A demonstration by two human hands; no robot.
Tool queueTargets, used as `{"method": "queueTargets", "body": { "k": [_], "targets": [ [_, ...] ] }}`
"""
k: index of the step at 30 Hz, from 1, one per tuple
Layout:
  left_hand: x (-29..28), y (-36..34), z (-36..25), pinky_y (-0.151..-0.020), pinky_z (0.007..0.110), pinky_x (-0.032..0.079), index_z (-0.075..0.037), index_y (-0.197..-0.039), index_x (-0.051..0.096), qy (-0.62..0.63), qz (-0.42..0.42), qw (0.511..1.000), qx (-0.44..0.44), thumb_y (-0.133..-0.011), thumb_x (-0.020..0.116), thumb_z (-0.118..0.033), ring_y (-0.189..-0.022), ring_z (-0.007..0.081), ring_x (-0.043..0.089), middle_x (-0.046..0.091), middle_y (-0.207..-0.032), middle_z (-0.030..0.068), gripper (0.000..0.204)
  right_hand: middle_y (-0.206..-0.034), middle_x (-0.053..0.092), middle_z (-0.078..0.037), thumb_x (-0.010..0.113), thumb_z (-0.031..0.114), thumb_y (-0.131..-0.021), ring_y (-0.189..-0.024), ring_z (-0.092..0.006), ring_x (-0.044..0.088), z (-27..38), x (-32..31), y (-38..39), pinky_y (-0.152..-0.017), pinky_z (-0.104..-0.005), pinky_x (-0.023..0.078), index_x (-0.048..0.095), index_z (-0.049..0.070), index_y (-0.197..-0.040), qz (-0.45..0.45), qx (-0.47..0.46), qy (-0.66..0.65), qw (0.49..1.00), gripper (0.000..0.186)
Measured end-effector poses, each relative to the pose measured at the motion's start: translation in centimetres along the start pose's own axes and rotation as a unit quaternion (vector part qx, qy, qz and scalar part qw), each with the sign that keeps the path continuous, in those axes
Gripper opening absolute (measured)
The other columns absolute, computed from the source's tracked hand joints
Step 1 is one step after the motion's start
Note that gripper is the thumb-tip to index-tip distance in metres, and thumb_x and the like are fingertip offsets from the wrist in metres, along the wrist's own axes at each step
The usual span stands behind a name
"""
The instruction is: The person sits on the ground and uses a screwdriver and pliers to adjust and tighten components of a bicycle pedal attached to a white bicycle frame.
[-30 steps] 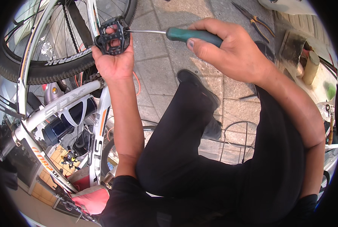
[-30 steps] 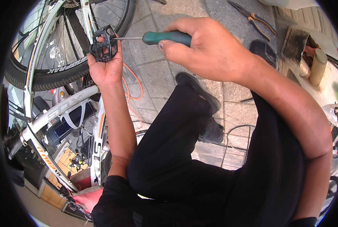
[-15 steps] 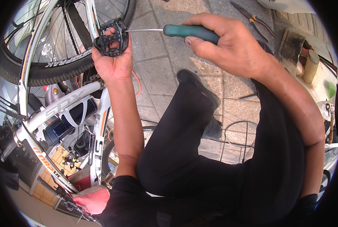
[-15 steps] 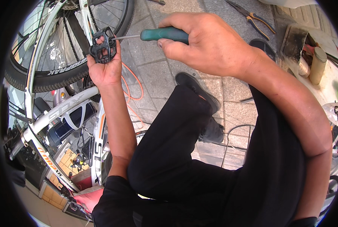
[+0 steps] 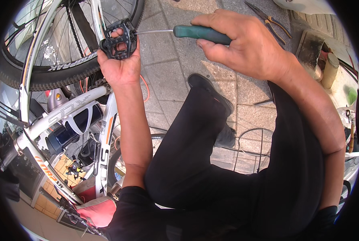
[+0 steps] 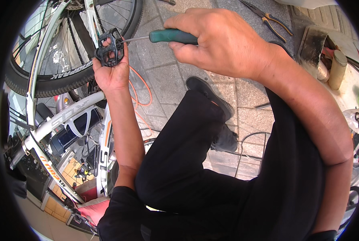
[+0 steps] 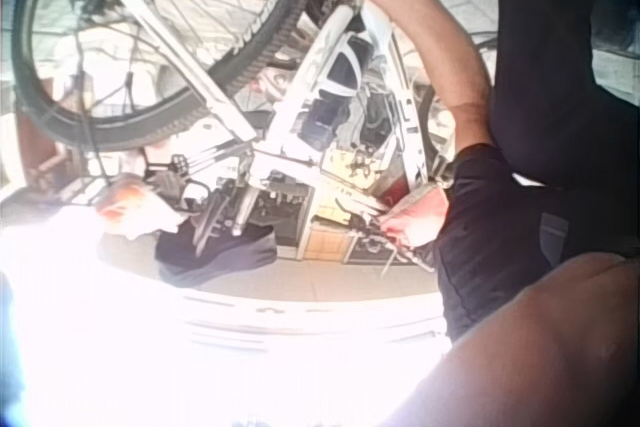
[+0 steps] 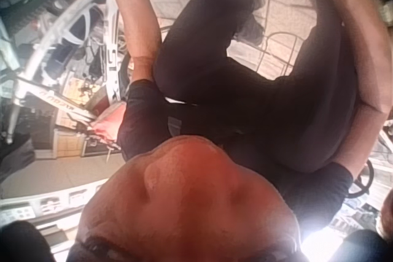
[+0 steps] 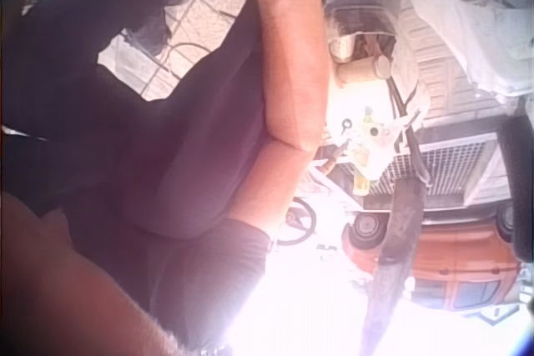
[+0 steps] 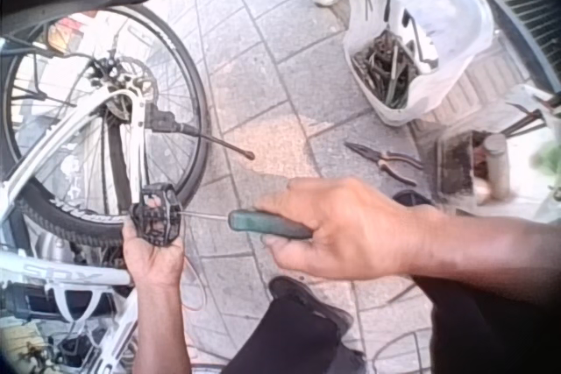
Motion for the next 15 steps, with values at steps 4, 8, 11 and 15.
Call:
{"method": "queueTargets", "body": {
  "k": [4, 8, 11, 15],
  "targets": [
    [0.1, 0.2, 0.1, -0.107, 0.066, 0.05, 0.002, -0.123, 0.063, 0.006, -0.007, 1.0, 0.006, -0.113, 0.023, -0.061, -0.11, 0.0349, 0.07, 0.073, -0.11, 0.0187, 0.075, -0.096, 0.074, -0.015, 0.078, 0.02, -0.092, -0.083, -0.0282, 0.072, -0.4, -0.2, -0.6, -0.076, -0.0384, 0.057, 0.073, 0.001, -0.124, 0.037, 0.032, -0.045, 0.998, 0.037],
    [-0.6, -0.1, -0.1, -0.114, 0.07, 0.045, -0.001, -0.134, 0.06, 0.013, 0.009, 1.0, 0.013, -0.115, 0.034, -0.053, -0.119, 0.0369, 0.07, 0.073, -0.122, 0.016, 0.062, -0.099, 0.075, -0.014, 0.078, 0.02, -0.092, -0.084, -0.023, 0.073, -0.7, -0.4, -1.2, -0.077, -0.0356, 0.058, 0.073, 0.0, -0.125, 0.069, 0.088, -0.082, 0.99, 0.04],
    [-0.3, -0.1, 0.1, -0.113, 0.07, 0.046, -0.002, -0.135, 0.059, 0.03, 0.022, 0.999, 0.003, -0.115, 0.033, -0.054, -0.119, 0.0371, 0.07, 0.073, -0.121, 0.0157, 0.061, -0.098, 0.076, -0.014, 0.078, 0.021, -0.091, -0.083, -0.0217, 0.072, -0.9, -0.3, -1.1, -0.077, -0.0341, 0.058, 0.073, -0.001, -0.126, 0.071, 0.087, -0.071, 0.991, 0.041],
    [-0.3, 0.0, 0.2, -0.113, 0.07, 0.047, -0.002, -0.134, 0.059, 0.029, 0.027, 0.999, 0.006, -0.115, 0.033, -0.054, -0.118, 0.0373, 0.07, 0.073, -0.121, 0.0156, 0.062, -0.093, 0.075, -0.012, 0.077, 0.022, -0.091, -0.082, -0.0175, 0.07, -1.0, -0.1, -1.2, -0.077, -0.0322, 0.057, 0.074, -0.002, -0.125, 0.096, 0.139, -0.122, 0.978, 0.042]
  ]
}}
Point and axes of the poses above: each hand's wrist, its own y-axis away from the middle knuckle, its own x-axis out of the palm, z = x × y, the point moved 5 cm from there along -y, towards the middle knuckle
